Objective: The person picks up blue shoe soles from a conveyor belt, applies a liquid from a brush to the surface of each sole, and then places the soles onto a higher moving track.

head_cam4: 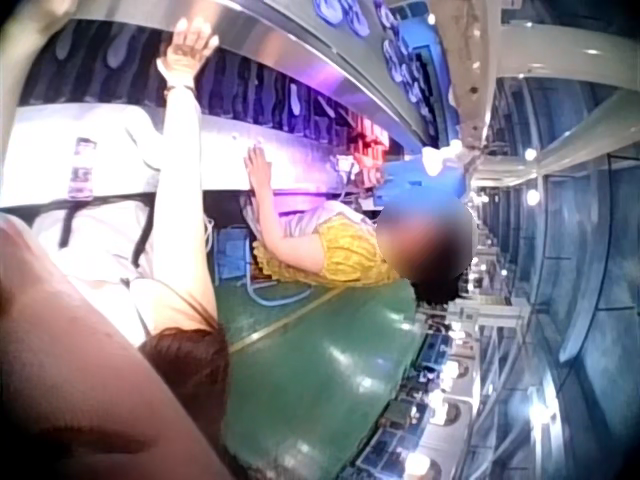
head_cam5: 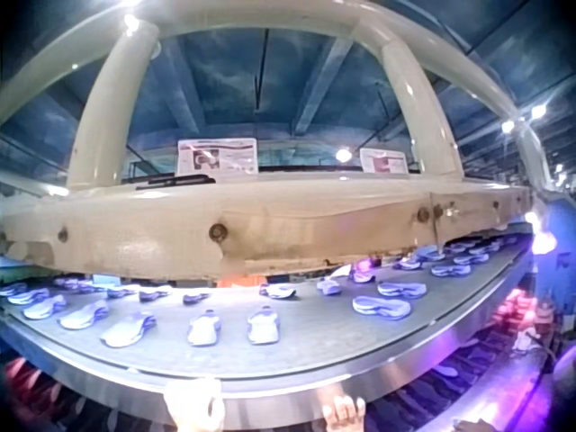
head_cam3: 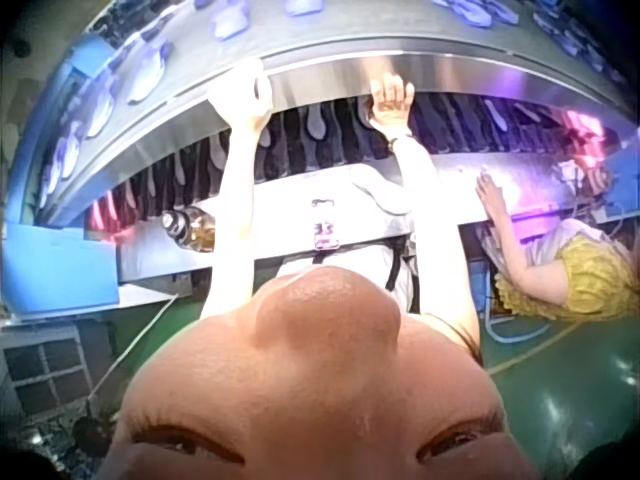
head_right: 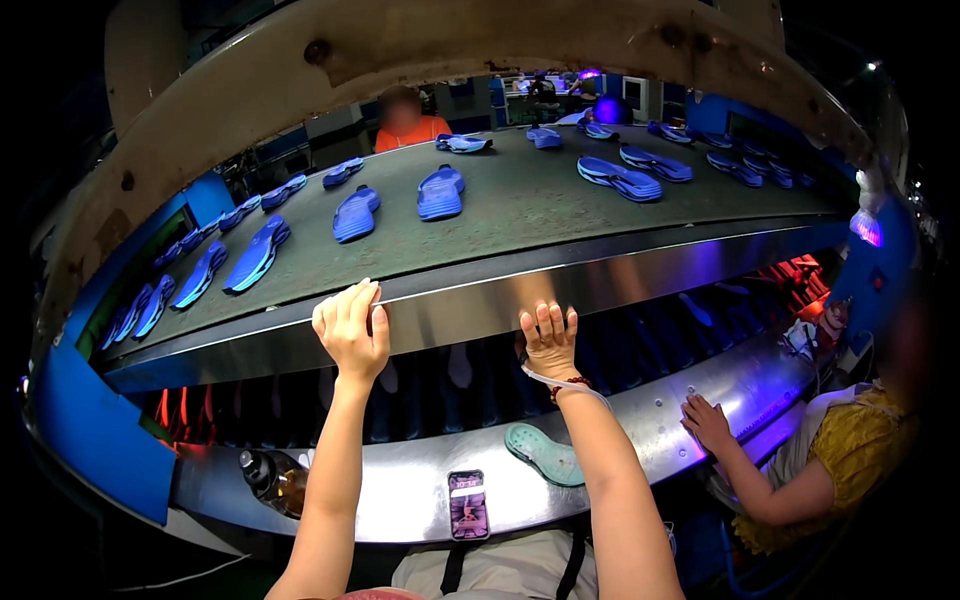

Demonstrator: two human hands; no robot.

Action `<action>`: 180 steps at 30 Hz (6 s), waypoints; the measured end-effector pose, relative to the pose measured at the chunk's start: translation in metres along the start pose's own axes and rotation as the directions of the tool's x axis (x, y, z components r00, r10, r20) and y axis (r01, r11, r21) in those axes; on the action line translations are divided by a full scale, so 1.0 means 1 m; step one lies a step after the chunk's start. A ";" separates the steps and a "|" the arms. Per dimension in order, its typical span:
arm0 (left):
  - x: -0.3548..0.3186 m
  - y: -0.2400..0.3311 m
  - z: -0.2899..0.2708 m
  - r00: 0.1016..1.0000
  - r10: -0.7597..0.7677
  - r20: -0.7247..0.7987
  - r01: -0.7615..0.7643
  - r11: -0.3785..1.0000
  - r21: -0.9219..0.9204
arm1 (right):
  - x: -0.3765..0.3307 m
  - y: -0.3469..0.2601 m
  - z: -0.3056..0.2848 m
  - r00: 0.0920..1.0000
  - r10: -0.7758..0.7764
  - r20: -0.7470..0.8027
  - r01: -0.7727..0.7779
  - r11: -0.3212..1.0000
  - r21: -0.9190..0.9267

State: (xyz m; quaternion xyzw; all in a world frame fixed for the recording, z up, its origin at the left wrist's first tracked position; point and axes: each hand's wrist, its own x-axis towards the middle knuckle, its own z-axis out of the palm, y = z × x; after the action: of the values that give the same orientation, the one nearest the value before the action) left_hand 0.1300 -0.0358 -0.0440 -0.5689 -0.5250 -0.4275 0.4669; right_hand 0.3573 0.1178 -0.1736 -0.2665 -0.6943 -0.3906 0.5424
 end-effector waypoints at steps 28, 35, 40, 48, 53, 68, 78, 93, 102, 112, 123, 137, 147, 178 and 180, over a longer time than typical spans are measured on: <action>0.000 0.005 0.004 1.000 -0.002 -0.003 0.002 1.000 -0.004 | -0.004 0.004 -0.002 1.000 0.021 0.024 -0.022 0.999 0.045; 0.000 0.006 0.005 1.000 0.000 0.002 0.000 1.000 -0.008 | -0.004 0.005 -0.001 0.999 0.029 0.021 -0.030 0.998 0.052; 0.000 0.007 0.007 1.000 0.003 0.001 -0.003 1.000 -0.006 | -0.005 0.007 0.000 1.000 0.028 0.007 -0.028 0.999 0.031; 0.001 0.010 0.006 1.000 0.005 0.009 -0.005 1.000 -0.015 | -0.007 0.014 0.003 0.998 -0.055 0.001 0.055 0.996 -0.075; 0.001 0.010 0.007 1.000 0.003 0.006 -0.002 1.000 -0.023 | -0.007 0.014 0.002 0.999 -0.051 0.008 0.052 0.997 -0.066; 0.001 0.005 0.001 1.000 0.009 0.007 -0.009 1.000 -0.005 | -0.004 0.004 0.003 1.000 0.008 -0.023 -0.009 0.999 -0.040; 0.001 0.004 0.000 1.000 0.009 0.016 -0.009 1.000 -0.001 | -0.003 0.000 -0.001 0.999 0.044 0.008 -0.044 0.999 0.030; 0.003 0.009 0.002 1.000 0.015 0.019 -0.015 1.000 -0.003 | -0.002 0.005 -0.003 0.999 0.040 -0.006 -0.040 0.999 0.036; 0.000 0.006 -0.002 1.000 -0.001 -0.001 0.001 0.999 0.033 | -0.001 -0.001 0.000 0.999 0.034 0.022 -0.035 0.996 0.077; -0.004 0.002 -0.007 0.999 -0.034 0.005 0.034 0.999 -0.012 | -0.005 0.006 -0.003 0.994 -0.073 0.087 0.076 0.997 -0.030; 0.002 0.003 -0.008 1.000 -0.007 0.025 0.008 1.000 -0.012 | 0.000 0.005 -0.005 0.996 -0.043 0.077 0.044 0.999 -0.013; 0.006 0.005 -0.011 0.999 -0.039 0.003 0.039 0.999 -0.020 | 0.006 -0.001 -0.005 1.000 0.013 0.017 -0.013 1.000 0.010; 0.089 -0.044 0.019 0.834 -0.291 0.469 0.252 0.957 0.147 | -0.003 0.008 0.000 1.000 0.014 0.013 -0.014 1.000 0.015; 0.010 0.029 -0.084 0.394 -0.569 0.721 0.692 -0.332 -0.641 | -0.025 -0.015 -0.154 0.419 0.245 0.874 -0.870 0.383 0.310; -0.024 0.015 -0.095 0.309 -0.197 0.930 0.685 -0.633 -0.361 | -0.033 -0.022 -0.172 0.157 0.287 0.945 -0.985 0.114 0.129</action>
State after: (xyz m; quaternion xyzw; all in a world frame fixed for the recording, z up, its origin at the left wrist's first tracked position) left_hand 0.1433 -0.1341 -0.0493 -0.3320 -0.3038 -0.7036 -0.5500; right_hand 0.4420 -0.0358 -0.1926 -0.4438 -0.6882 0.4375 0.3716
